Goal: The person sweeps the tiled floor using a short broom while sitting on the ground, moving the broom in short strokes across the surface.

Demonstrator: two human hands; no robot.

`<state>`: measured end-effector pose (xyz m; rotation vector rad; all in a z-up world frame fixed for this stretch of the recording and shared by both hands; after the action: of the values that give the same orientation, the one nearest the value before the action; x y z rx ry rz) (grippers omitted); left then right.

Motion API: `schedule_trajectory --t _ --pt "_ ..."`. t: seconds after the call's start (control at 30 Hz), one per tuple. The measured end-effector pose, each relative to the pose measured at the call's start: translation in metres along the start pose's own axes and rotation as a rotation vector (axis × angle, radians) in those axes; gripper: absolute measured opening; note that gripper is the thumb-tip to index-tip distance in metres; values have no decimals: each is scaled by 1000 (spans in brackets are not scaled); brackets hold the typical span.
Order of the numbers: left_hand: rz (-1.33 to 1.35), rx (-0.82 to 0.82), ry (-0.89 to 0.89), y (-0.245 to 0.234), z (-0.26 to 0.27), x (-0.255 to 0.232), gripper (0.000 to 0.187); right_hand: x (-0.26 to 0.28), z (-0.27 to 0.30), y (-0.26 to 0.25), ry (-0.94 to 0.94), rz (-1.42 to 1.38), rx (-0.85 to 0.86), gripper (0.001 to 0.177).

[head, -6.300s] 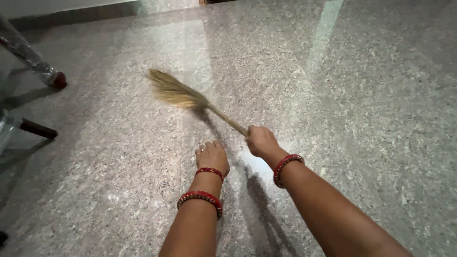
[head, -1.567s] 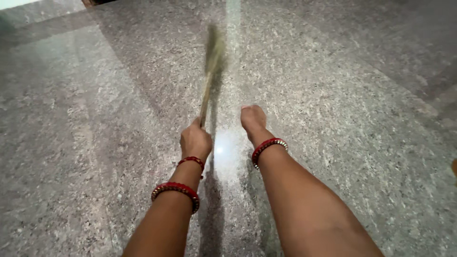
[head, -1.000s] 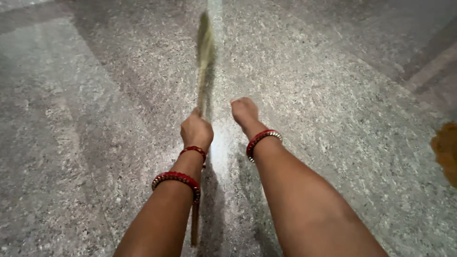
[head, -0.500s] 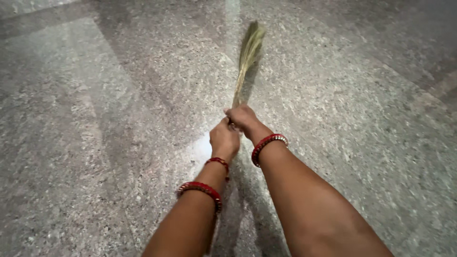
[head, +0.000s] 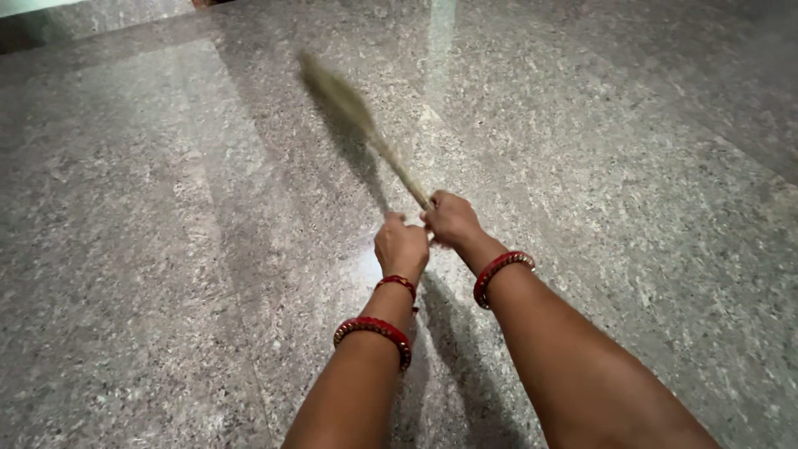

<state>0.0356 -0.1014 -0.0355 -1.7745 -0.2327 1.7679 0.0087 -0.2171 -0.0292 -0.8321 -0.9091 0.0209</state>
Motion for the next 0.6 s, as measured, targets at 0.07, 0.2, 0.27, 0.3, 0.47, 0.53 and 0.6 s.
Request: schedule_trajectory --t 0.07,0.2,0.27,0.3,0.47,0.53,0.6 --pt "-42 13 22 -6 -7 3 44 10 8 9 -60 69 21 27" --pt "-85 101 -9 -14 -15 3 52 7 0 17 -197 183 102 34" --pt "-147 146 -7 -19 -17 3 53 -5 -9 18 -282 313 44 33" --pt "-210 198 0 -21 -17 4 53 -13 -13 15 -361 440 -20 32" --pt "-241 211 -39 -38 -18 3 59 -30 -21 0 -13 313 -47 31" --pt "-264 227 -90 -47 -18 2 54 -17 -15 -6 -28 268 -216 30" --pt "-280 176 -82 -54 -17 0 55 -1 -4 -3 -62 243 -207 30"
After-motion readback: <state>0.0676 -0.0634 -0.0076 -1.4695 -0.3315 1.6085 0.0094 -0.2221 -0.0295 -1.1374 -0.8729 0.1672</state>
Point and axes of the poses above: each hand's wrist, its own z-axis away from the middle knuckle, its own y-axis out of the palm, x = y × z, the point moved 1 cm from there along -z, towards the middle knuckle, and after that the axes turned 2 degrees about y, right-handed, at the moved point
